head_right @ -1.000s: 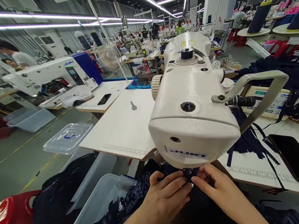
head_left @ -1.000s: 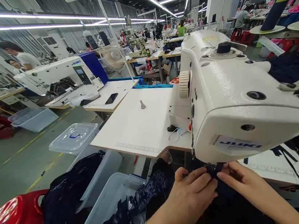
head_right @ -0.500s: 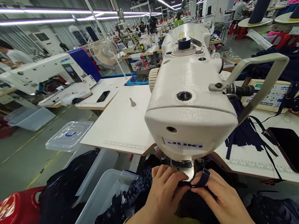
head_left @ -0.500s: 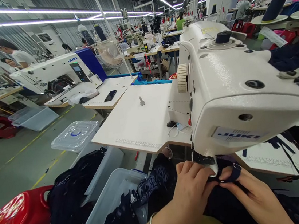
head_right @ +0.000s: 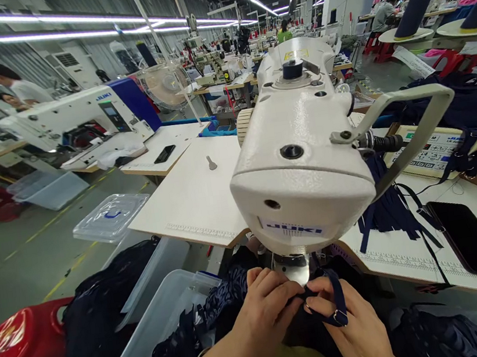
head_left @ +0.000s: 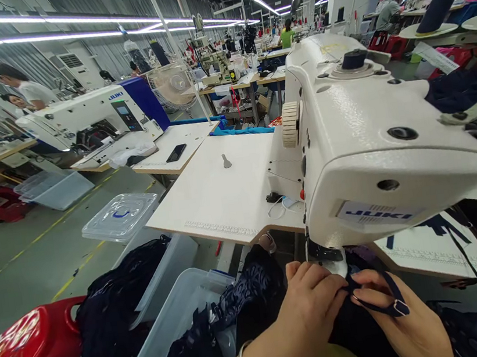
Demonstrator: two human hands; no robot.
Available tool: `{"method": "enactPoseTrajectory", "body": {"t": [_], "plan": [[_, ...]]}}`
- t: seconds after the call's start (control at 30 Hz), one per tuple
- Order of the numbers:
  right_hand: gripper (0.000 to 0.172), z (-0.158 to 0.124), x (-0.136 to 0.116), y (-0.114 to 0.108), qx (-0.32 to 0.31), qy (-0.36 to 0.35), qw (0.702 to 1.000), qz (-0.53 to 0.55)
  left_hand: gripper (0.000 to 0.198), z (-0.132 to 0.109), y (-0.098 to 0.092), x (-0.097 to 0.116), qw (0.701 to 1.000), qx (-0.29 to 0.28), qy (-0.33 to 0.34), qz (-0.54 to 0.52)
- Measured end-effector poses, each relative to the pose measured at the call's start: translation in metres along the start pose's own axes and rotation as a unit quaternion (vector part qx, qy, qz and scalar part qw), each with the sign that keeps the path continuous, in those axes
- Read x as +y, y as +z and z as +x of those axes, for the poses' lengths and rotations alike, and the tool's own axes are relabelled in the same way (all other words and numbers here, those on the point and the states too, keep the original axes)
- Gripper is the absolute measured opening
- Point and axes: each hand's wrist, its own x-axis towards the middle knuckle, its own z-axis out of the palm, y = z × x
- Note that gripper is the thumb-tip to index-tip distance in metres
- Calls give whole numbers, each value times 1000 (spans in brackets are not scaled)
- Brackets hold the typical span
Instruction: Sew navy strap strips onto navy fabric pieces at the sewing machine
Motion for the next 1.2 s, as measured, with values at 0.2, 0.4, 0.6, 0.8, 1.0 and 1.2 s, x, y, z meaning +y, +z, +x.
{"method": "enactPoseTrajectory", "body": {"t": [0.2, 0.4, 0.6, 0.8, 1.0, 1.2], "plan": [[22, 2, -2, -1, -28, -6, 999, 28, 15, -1, 1, 3, 1000, 5, -20, -6], [16, 13, -7, 5, -74, 264, 954, 124, 17, 1, -11, 3, 998, -21, -47, 44], [23, 20, 2, 23, -47, 283, 953, 95, 18, -3, -13, -8, 978, 64, 91, 176], [27, 25, 10, 29, -31, 323, 936, 133, 32, -19, -4, -26, 957, -40, 161, 239], [35, 32, 19, 25, -86, 367, 896, 234, 32, -20, -7, -28, 944, -59, 181, 271], [30, 49, 39, 17, -84, 293, 948, 92, 30, -10, -3, -24, 946, -31, 164, 278]]}}
